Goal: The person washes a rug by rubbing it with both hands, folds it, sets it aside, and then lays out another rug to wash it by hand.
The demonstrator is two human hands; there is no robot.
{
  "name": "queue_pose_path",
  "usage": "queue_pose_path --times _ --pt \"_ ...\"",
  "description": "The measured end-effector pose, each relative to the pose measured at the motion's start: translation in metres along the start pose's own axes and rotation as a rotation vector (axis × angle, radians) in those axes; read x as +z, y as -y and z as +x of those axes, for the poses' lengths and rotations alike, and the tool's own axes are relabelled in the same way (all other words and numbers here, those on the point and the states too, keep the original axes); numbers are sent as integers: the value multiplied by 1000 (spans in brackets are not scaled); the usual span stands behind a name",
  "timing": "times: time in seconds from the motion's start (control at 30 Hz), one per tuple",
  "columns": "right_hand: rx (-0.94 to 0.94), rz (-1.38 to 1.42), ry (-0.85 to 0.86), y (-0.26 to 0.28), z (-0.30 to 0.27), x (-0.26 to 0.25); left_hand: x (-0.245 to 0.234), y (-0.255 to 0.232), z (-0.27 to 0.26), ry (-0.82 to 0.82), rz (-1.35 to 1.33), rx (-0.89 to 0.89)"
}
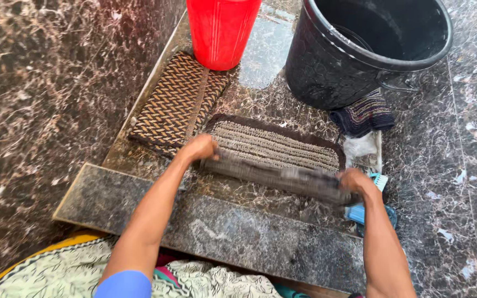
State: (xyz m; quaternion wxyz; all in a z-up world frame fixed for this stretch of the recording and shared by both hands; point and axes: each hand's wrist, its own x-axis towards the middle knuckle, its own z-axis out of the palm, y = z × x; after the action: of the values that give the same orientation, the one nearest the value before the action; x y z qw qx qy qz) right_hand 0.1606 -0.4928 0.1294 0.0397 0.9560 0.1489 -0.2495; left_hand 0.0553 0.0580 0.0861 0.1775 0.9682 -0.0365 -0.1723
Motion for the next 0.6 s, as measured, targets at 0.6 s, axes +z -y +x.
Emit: queue_pose_path --times 0.6 --pt "-352 234 -449 316 95 90 106 -28 34 -543 146 -14"
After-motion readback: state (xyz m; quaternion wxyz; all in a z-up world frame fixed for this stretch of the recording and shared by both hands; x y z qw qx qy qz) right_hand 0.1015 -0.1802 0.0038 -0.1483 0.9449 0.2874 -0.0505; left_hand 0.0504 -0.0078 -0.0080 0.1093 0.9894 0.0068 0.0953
